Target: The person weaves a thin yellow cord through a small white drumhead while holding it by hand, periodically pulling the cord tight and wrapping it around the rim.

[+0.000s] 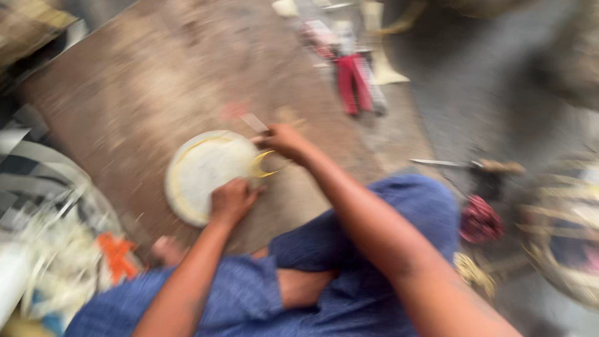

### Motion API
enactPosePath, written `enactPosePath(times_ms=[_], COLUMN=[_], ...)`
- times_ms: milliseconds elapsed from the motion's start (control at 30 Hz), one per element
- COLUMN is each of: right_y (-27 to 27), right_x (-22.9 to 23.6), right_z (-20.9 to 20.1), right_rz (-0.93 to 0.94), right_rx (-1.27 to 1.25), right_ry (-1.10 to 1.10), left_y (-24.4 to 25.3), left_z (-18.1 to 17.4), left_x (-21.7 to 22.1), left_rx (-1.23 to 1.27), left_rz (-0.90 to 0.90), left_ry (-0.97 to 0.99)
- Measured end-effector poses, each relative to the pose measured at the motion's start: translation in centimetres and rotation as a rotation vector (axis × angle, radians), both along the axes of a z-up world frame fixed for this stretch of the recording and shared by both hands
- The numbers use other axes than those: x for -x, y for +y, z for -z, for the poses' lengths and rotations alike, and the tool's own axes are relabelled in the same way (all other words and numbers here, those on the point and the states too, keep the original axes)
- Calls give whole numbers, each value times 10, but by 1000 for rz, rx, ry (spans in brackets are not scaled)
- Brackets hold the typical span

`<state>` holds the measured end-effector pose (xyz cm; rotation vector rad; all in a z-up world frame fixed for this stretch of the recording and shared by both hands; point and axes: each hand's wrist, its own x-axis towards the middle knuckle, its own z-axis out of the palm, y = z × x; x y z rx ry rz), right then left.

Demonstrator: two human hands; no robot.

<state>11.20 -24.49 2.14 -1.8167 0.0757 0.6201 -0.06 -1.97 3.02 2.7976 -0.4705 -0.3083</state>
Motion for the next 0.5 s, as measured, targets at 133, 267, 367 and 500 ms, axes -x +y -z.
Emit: enactPosePath(times_ms=[133,267,367,500], right_y=[16,21,18,7], right_x=[-9,6,8,-1], right_z=[-21,-58,-72,-101], right_rz=[-360,-520,-508,-413], right_rx=[197,-191,-176,-293], right_ry=[-202,-216,-223,-285], left_y=[-18,-19,0,42], left_z=[-24,-49,-44,-34], left_x=[-30,-86,-116,-128], left_rx=[17,-473,-411,-448], left_rz=[94,377,305,114], left_ry=[-343,-300,-195,-222])
